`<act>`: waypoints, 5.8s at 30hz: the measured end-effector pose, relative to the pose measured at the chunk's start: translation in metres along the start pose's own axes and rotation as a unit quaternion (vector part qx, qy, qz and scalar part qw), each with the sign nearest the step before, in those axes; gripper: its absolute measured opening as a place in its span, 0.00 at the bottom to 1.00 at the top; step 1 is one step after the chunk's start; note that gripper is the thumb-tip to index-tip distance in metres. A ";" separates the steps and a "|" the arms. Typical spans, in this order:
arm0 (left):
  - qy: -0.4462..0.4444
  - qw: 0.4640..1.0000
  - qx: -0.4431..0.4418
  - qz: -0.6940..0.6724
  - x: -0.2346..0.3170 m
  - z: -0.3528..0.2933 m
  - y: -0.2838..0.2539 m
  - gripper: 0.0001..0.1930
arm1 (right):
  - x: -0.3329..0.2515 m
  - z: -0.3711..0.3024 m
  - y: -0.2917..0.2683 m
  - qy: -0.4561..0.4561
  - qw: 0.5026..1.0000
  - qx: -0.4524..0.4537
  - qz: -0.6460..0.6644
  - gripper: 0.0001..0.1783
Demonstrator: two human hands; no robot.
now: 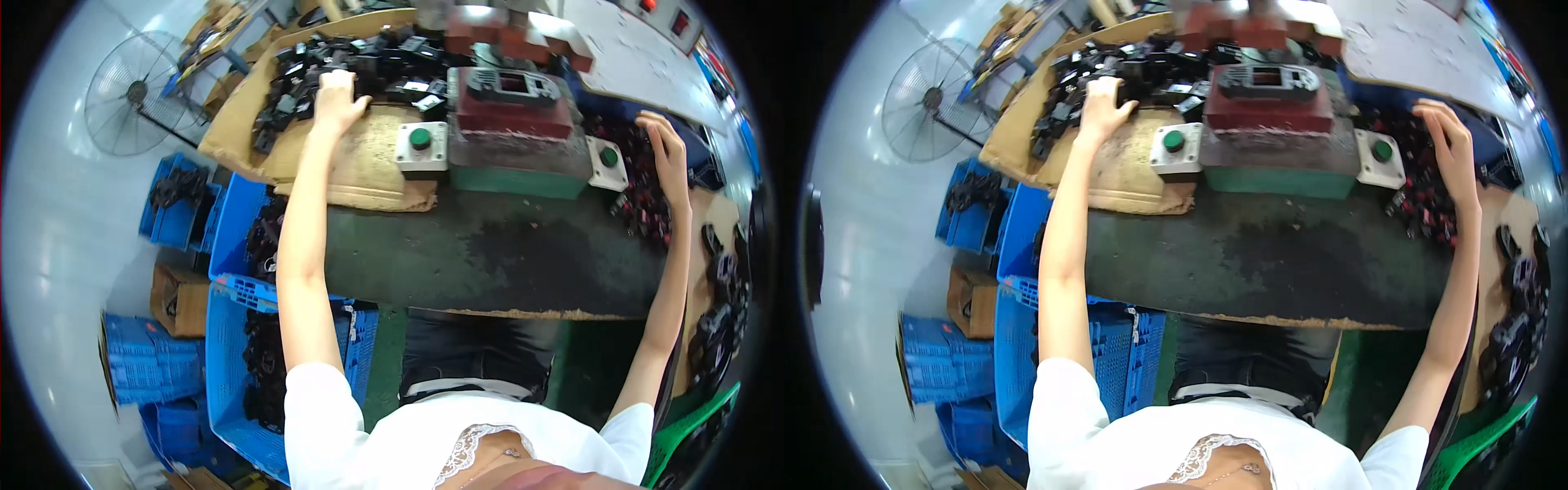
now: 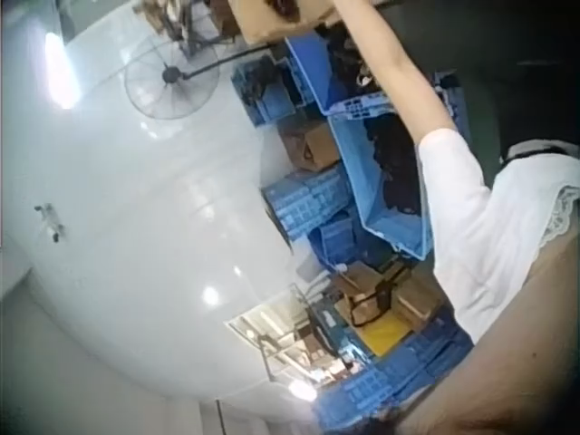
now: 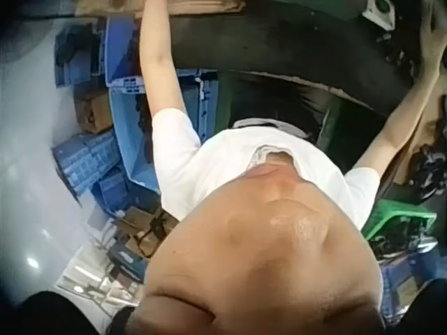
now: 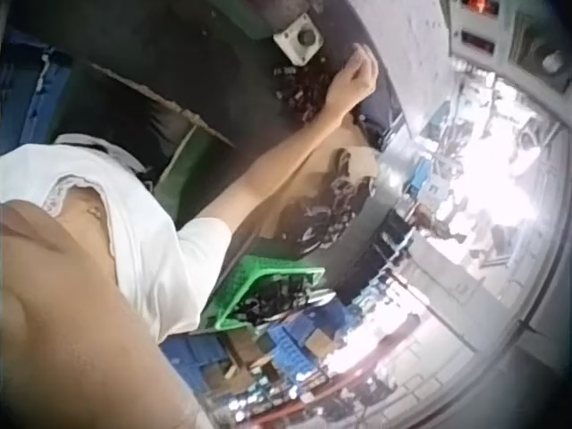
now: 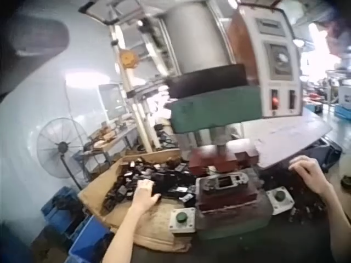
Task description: Assembling the internal metal components and covers onto electrical socket bases using a press machine.
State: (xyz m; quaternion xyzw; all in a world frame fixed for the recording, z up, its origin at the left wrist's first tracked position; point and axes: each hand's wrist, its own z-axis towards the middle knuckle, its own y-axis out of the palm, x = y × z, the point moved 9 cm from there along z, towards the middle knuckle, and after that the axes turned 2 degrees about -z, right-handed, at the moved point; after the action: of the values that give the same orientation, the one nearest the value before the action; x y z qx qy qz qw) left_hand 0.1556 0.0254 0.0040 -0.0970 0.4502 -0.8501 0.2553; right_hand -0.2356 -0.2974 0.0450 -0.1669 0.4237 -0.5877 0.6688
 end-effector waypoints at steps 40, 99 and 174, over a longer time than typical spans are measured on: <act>-0.166 0.734 -0.070 -0.654 0.104 0.032 -0.046 0.17 | 0.020 -0.016 0.010 0.020 0.986 -0.068 -0.148 0.16; 0.058 0.956 0.102 -0.267 0.144 -0.066 -0.084 0.09 | -0.097 -0.012 0.031 -0.095 0.991 -0.069 -0.057 0.08; -0.048 0.936 0.113 -0.330 0.067 -0.103 -0.172 0.29 | 0.229 -0.182 -0.156 0.312 0.774 -0.062 -0.548 0.19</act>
State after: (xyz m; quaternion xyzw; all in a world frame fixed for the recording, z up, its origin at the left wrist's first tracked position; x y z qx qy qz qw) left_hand -0.0019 0.1446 0.0806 -0.2510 0.2811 -0.9262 -0.0092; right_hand -0.4863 -0.4992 -0.0331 -0.2196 0.4816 -0.8468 0.0527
